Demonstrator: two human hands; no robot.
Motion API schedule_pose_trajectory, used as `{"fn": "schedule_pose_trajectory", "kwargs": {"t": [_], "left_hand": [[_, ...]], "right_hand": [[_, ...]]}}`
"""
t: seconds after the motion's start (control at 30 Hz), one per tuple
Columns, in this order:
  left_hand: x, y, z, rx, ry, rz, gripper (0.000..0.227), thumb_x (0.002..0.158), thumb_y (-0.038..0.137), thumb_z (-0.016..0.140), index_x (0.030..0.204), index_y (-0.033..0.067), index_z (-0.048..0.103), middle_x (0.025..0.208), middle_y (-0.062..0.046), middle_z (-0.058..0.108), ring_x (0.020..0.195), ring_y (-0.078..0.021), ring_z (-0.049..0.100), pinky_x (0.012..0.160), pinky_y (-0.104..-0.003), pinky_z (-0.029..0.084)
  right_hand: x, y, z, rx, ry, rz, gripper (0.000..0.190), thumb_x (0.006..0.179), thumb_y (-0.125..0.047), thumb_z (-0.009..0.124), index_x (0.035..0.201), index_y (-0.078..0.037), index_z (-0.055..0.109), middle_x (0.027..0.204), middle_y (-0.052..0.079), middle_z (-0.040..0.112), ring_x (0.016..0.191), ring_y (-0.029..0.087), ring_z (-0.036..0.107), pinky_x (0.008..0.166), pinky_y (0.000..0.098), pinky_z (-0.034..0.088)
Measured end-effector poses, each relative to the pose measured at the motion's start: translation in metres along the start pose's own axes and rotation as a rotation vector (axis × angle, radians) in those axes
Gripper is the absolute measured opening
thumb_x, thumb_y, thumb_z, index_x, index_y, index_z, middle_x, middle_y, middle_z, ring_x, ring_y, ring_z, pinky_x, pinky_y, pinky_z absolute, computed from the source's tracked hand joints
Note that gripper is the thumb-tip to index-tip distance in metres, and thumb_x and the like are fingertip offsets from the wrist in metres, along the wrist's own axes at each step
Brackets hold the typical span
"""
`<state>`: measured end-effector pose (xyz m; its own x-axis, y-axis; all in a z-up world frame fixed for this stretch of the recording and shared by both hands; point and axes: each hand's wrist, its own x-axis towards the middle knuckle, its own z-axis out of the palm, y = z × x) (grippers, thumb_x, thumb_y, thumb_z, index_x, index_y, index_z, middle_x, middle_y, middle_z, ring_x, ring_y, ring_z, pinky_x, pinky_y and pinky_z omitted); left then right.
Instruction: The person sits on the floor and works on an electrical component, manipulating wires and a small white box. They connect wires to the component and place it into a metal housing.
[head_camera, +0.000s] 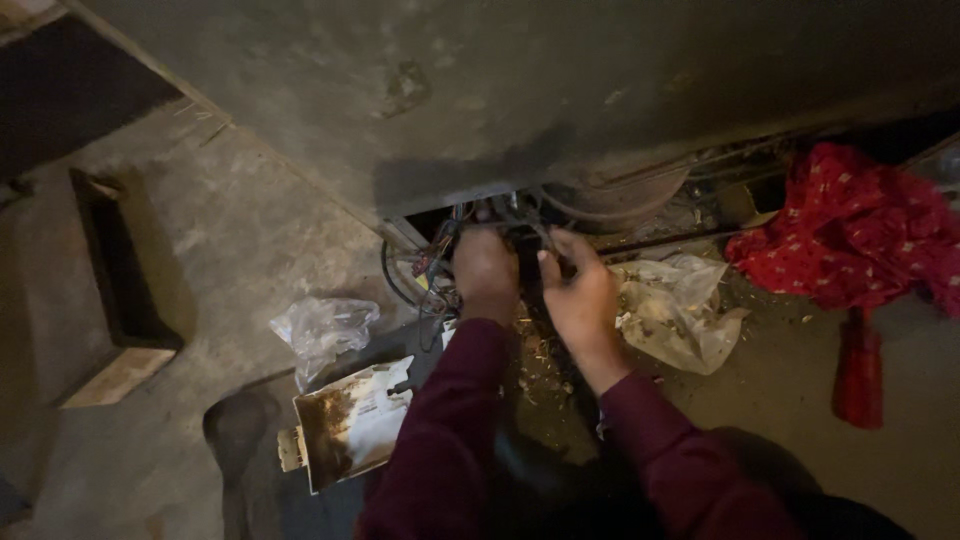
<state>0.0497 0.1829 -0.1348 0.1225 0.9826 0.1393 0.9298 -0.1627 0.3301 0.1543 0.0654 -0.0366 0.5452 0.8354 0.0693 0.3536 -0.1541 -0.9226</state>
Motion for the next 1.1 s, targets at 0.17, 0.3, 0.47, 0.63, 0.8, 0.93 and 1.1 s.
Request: {"fn": "schedule_pose_trajectory", "kwargs": {"t": [0.17,0.3,0.47,0.63,0.8,0.93,1.1], "left_hand": [[0.007,0.003,-0.002,0.014,-0.029,0.048,0.013,0.084,0.012,0.073,0.076,0.0021,0.075,0.080,-0.023,0.072,0.077,-0.0382,0.073,0.073,-0.047,0.061],[0.009,0.010,-0.030,-0.151,-0.156,0.015,0.016,0.082,0.011,0.075,0.094,0.0014,0.073,0.092,-0.023,0.073,0.087,-0.0400,0.072,0.078,-0.049,0.059],[0.001,0.004,-0.043,-0.499,-0.072,0.202,0.059,0.073,0.012,0.082,0.125,-0.0036,0.057,0.101,-0.027,0.072,0.093,-0.0479,0.068,0.080,-0.052,0.054],[0.017,-0.023,0.016,-0.111,-0.240,0.087,0.035,0.084,0.027,0.077,0.108,0.0045,0.065,0.101,-0.023,0.072,0.096,-0.0407,0.070,0.086,-0.049,0.057],[0.008,-0.056,0.061,0.130,0.125,0.372,0.017,0.100,0.019,0.068,0.109,0.0056,0.064,0.103,-0.021,0.071,0.097,-0.0375,0.070,0.085,-0.048,0.056],[0.024,-0.039,0.036,-0.111,-0.316,0.089,0.027,0.094,0.023,0.066,0.111,0.0019,0.067,0.107,-0.024,0.072,0.097,-0.0379,0.072,0.089,-0.047,0.057],[0.025,-0.009,-0.020,-0.448,-0.226,0.088,0.046,0.091,0.023,0.069,0.130,0.0020,0.058,0.117,-0.029,0.067,0.107,-0.0468,0.064,0.088,-0.053,0.052]], "right_hand": [[-0.006,-0.002,0.000,-0.058,-0.052,0.270,0.032,0.095,-0.021,0.072,0.121,-0.005,0.064,0.113,0.012,0.076,0.099,0.024,0.075,0.086,0.0392,0.059],[-0.005,0.001,0.000,0.040,-0.035,0.267,0.025,0.095,-0.018,0.071,0.118,-0.008,0.065,0.109,0.009,0.076,0.097,0.021,0.075,0.081,0.0374,0.060],[-0.002,0.012,0.003,0.157,0.061,0.192,0.023,0.093,-0.015,0.072,0.114,-0.007,0.068,0.103,0.008,0.076,0.092,0.019,0.071,0.077,0.0325,0.059],[-0.002,0.012,0.003,0.209,0.066,0.182,0.025,0.095,-0.016,0.073,0.118,-0.008,0.068,0.103,0.005,0.075,0.089,0.015,0.070,0.071,0.0304,0.057],[-0.001,0.011,0.005,0.093,0.042,0.198,0.025,0.095,-0.018,0.074,0.117,-0.007,0.069,0.094,0.008,0.077,0.079,0.016,0.070,0.070,0.0313,0.054],[0.000,0.014,0.006,0.232,0.110,0.083,0.023,0.096,-0.017,0.073,0.115,-0.005,0.068,0.096,0.009,0.077,0.081,0.016,0.071,0.071,0.0308,0.056],[-0.001,0.013,0.003,0.174,0.055,0.178,0.024,0.096,-0.018,0.072,0.117,-0.007,0.067,0.095,0.007,0.076,0.078,0.014,0.071,0.068,0.0295,0.056]]}}
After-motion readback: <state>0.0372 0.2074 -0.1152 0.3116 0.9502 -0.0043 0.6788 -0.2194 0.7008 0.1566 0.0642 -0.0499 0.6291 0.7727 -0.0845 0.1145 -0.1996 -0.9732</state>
